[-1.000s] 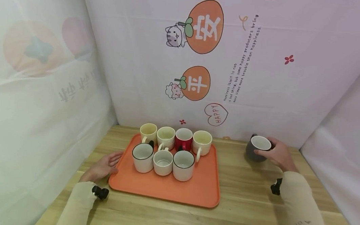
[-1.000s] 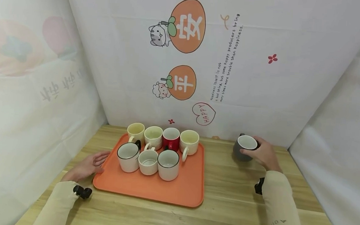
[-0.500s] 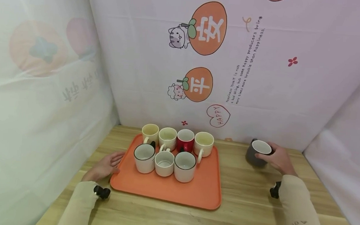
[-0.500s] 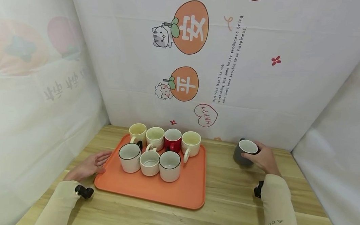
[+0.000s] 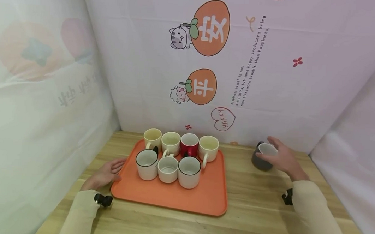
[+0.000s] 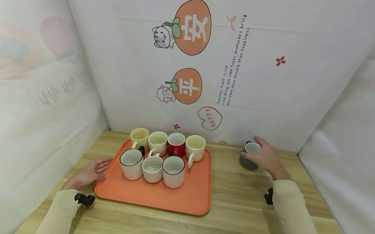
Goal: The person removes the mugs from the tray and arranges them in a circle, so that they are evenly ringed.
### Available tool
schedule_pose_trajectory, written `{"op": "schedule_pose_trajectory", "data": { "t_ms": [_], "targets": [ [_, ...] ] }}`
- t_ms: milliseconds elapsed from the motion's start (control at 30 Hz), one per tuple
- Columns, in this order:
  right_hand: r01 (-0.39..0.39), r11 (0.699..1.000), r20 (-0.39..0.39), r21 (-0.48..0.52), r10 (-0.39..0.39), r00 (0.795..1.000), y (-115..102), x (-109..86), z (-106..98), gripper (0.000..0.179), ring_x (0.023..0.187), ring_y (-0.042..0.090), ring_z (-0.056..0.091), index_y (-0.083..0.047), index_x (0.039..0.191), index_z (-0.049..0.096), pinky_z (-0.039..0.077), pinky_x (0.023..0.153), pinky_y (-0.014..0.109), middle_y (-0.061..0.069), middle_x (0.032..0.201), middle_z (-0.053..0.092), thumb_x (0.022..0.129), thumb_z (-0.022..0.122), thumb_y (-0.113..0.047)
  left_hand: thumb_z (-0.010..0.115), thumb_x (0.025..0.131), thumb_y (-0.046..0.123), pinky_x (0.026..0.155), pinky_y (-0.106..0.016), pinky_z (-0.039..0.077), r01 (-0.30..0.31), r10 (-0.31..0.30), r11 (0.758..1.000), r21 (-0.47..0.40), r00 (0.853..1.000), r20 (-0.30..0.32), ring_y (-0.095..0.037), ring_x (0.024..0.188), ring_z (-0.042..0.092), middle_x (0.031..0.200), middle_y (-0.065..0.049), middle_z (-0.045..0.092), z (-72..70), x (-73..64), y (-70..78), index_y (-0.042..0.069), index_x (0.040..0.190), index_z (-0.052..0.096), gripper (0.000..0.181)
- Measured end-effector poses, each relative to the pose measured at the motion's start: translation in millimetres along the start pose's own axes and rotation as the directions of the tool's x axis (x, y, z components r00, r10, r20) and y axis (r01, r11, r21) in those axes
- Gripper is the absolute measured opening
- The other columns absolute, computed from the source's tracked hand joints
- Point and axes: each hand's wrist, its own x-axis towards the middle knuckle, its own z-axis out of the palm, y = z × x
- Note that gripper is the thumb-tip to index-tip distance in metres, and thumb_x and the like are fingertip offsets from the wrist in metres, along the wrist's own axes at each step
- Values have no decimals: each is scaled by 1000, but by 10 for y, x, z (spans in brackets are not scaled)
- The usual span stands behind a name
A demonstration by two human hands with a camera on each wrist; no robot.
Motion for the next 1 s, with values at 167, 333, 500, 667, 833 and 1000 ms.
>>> {"op": "schedule_pose_trajectory", "data": {
  "t_ms": [167,333,500,667,833,1000],
  "targets": [
    [69,996,18,-50,-68,998,-436,-88,71,105,148,54,43,-3,165,33,37,118,71,25,167,40,89,76,-61,62,86,-16,115,-28,49,20,-20,1000,-9,999,-31,-49,159,21,172,-32,20,-12,10,-3,-9,164,23,87],
    [154,987,44,-39,-153,987,-836,-153,210,102,144,52,50,0,160,40,41,118,66,24,162,49,87,80,-58,61,85,-17,120,-38,45,37,-38,999,-8,998,-52,-48,160,22,172,-31,20,-2,38,4,-8,164,22,88],
    [223,975,64,1,-222,973,-1154,-221,376,97,143,46,54,-3,156,48,45,116,64,22,157,55,83,85,-55,60,84,-18,122,-43,40,52,-52,999,-15,997,-64,-48,160,22,172,-31,20,26,47,17,-8,164,22,90],
    [301,953,69,31,-303,951,-1401,-288,553,93,142,45,56,1,152,53,47,115,62,23,154,58,82,88,-50,60,84,-18,122,-41,43,42,-44,999,-29,997,-60,-48,160,22,173,-30,20,21,43,3,-6,165,21,91],
    [316,948,133,39,-319,939,-1570,-330,749,93,140,41,60,0,152,53,49,115,60,18,152,61,82,86,-52,60,83,-16,118,-33,48,34,-35,999,-25,998,-57,-48,159,24,172,-30,23,13,39,-16,-5,165,23,90],
    [315,949,148,33,-316,937,-1726,-354,961,92,135,36,63,-2,152,54,53,111,58,14,150,63,81,86,-52,59,82,-17,120,-38,46,51,-52,999,-12,996,-66,-48,159,25,172,-30,25,28,47,-22,-4,165,23,92]
  ]
}}
